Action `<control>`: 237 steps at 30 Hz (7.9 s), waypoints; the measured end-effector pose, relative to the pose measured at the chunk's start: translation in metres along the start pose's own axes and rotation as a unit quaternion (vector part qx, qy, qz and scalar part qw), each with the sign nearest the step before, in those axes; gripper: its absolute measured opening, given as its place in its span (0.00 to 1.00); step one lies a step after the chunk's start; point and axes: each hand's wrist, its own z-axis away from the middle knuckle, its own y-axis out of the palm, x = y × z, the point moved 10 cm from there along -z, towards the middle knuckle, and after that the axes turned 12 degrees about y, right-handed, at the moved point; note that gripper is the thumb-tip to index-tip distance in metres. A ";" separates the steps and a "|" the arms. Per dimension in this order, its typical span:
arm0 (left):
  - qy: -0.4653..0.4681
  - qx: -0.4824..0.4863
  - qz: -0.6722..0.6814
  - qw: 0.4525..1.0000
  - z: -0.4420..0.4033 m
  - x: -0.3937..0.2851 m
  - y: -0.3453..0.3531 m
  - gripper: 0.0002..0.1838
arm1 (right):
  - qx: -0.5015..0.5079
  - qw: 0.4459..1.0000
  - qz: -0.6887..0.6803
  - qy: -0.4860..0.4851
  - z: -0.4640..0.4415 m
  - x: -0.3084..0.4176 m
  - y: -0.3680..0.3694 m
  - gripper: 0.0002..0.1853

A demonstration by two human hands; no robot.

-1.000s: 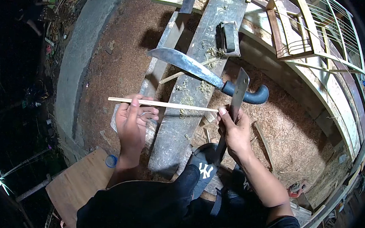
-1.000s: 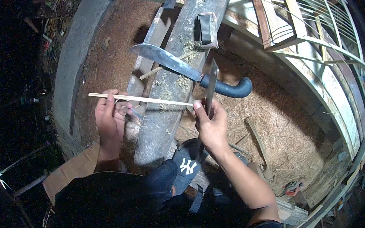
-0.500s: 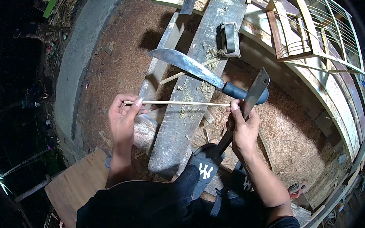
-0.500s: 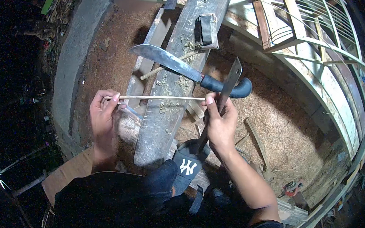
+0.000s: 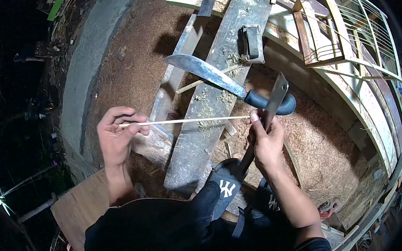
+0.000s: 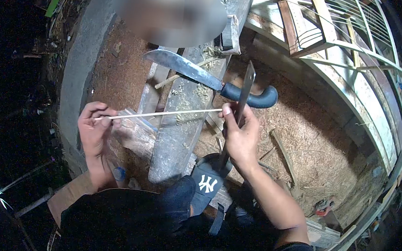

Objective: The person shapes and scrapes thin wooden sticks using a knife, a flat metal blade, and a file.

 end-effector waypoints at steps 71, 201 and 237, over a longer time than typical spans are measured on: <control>0.235 0.009 -0.327 0.915 0.028 -0.095 0.081 0.07 | 0.266 0.915 0.192 -0.234 0.130 0.048 0.101 0.24; 0.304 0.026 -0.361 0.881 0.034 -0.093 0.087 0.06 | 0.236 0.931 0.148 -0.235 0.100 0.031 0.095 0.25; 0.295 0.023 -0.377 0.878 0.044 -0.091 0.085 0.05 | 0.211 0.916 0.236 -0.245 0.101 0.009 0.086 0.25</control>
